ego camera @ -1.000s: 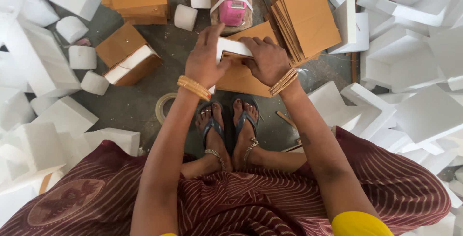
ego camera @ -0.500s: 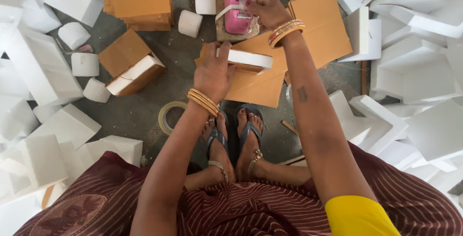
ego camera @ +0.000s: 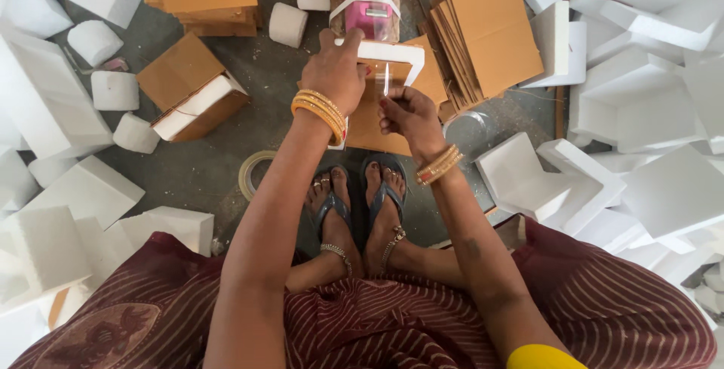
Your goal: The person assembles small cardboard boxes and inserts white foam pieces into them by hand, using a pink tape dispenser to secure the foam and cardboard components.
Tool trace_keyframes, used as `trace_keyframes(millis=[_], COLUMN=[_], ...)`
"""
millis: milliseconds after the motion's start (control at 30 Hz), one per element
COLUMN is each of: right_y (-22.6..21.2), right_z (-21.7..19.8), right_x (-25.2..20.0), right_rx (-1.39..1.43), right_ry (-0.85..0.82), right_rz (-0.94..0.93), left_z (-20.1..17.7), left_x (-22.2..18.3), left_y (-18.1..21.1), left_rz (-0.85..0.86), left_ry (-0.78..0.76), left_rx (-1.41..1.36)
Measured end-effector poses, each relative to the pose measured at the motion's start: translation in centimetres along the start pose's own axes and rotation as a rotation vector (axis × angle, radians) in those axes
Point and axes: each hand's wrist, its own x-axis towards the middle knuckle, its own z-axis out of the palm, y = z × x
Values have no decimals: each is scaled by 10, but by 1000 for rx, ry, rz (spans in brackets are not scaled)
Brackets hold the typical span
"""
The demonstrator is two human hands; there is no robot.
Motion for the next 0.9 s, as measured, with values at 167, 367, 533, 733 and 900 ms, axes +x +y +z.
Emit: trace_keyframes(millis=[167, 367, 533, 733, 900], right_y=[32, 57, 68, 3, -67], right_z=[1, -18, -53, -76, -37], right_x=[33, 45, 53, 72, 98], right_rx=[70, -566, -961, -459, -389], right_ry=[161, 498, 398, 97, -197], right_rz=[-78, -159, -410, -478, -140], left_z=[4, 15, 13, 11, 7], left_x=[-8, -25, -31, -40, -38], left_y=[1, 1, 3, 4, 7], left_rz=[24, 90, 87, 71, 65], left_ry=[31, 141, 145, 145, 121], left_rx=[32, 32, 19, -5, -12])
